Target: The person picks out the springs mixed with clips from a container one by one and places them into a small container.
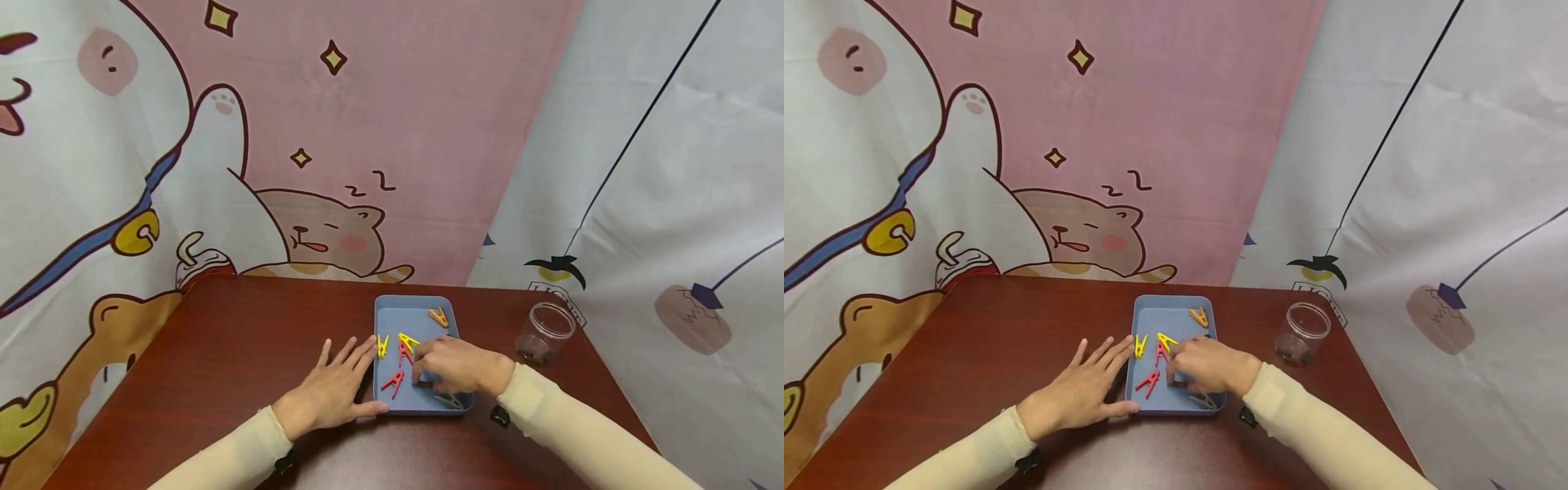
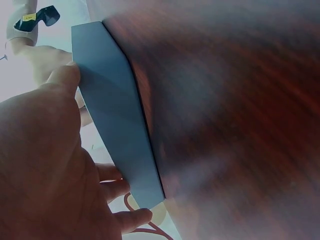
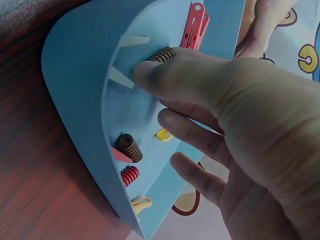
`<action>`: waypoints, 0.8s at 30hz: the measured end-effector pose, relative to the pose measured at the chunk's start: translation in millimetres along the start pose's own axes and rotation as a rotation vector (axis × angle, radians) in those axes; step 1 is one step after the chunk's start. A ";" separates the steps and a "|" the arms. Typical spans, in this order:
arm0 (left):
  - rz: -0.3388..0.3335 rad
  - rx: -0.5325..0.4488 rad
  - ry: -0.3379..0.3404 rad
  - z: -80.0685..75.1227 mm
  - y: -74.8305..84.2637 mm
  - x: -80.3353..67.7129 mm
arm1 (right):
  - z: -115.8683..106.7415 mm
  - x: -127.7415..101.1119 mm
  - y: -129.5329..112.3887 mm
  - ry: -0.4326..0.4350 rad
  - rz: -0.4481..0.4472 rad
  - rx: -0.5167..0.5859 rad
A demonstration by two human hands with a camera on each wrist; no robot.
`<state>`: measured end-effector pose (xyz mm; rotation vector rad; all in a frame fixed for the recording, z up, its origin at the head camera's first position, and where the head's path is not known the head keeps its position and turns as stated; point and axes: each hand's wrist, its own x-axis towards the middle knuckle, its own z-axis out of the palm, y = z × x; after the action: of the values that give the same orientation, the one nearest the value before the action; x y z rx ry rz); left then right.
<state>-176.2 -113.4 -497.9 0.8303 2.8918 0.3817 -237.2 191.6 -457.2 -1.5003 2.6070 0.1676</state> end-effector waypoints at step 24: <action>0.005 -0.012 -0.002 0.5 -1.5 0.1 | 7.7 -0.5 1.3 0.051 0.019 -0.021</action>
<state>-177.0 -114.5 -498.8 0.8362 2.8832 0.3990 -237.6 193.9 -464.7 -1.5063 2.6682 0.1607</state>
